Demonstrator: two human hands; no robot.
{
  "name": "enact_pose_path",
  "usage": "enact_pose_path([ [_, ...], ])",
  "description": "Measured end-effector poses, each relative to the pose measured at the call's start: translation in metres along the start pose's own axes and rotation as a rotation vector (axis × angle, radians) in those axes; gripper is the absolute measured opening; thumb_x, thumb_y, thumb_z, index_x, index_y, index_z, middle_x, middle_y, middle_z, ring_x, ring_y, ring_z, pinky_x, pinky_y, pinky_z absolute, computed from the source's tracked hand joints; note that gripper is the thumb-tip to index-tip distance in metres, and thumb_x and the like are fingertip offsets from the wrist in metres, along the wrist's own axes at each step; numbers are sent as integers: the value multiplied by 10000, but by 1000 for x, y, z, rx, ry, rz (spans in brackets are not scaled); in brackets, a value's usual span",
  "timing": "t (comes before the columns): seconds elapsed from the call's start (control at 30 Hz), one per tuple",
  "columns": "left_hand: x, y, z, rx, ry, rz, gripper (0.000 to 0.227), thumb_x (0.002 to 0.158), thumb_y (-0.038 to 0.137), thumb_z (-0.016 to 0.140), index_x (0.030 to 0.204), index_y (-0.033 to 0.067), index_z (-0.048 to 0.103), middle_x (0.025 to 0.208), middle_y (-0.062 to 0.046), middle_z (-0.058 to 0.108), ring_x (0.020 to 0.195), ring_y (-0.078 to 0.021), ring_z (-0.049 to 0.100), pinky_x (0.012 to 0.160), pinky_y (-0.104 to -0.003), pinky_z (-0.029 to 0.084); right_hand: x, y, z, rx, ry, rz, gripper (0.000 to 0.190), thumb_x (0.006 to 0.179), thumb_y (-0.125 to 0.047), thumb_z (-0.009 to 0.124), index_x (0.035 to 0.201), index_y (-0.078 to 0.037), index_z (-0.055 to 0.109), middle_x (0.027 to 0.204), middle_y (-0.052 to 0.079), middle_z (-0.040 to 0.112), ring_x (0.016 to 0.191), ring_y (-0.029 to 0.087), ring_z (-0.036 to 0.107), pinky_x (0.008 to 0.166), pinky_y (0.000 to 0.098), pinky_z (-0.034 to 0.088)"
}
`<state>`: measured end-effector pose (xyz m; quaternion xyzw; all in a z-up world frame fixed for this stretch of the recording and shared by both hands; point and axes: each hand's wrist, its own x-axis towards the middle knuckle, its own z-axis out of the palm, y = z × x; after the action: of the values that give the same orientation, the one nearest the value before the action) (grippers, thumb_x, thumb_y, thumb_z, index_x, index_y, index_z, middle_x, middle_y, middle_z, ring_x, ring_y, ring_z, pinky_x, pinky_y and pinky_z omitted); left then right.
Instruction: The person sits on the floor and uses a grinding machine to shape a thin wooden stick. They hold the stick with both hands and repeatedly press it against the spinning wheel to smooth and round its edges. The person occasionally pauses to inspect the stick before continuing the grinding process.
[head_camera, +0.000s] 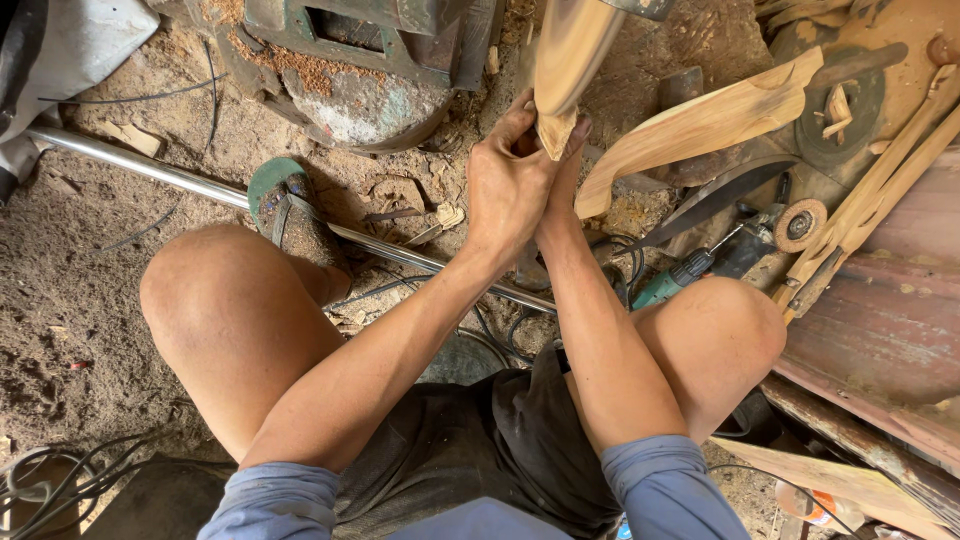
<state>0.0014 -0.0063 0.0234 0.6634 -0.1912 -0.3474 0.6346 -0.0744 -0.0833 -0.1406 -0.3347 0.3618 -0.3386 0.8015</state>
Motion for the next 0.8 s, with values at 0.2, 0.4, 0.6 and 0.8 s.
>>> enact_pose_path([
  [0.2,6,-1,1,6,-31,-156,530,838,357,787,1209,-15,715,1067,-199,796,953,-223,788,853,-379,645,4,5,2,-33,-63,-134,523,1099,-565,410,1266,-75,484,1099,24,502,961,119,575,796,278,559],
  [0.4,14,-8,2,6,-43,-88,560,825,414,789,1188,-8,726,1073,-169,768,915,-232,796,798,-399,672,11,2,10,80,-46,-119,569,1046,-594,341,1230,-66,443,1029,30,500,870,126,597,718,281,583],
  [0.6,16,-4,4,4,-16,-142,563,793,428,803,1149,-3,738,977,-164,798,860,-214,807,761,-386,681,8,3,11,-70,17,-132,504,1065,-544,399,1223,-65,425,1050,30,476,874,121,567,741,290,569],
  [0.8,19,-9,6,-59,-4,-81,539,811,374,827,1130,-53,746,989,-189,807,906,-226,785,821,-368,652,19,22,-12,-4,-47,-95,529,1091,-576,350,1136,-59,456,1032,51,492,825,137,543,732,291,568],
])
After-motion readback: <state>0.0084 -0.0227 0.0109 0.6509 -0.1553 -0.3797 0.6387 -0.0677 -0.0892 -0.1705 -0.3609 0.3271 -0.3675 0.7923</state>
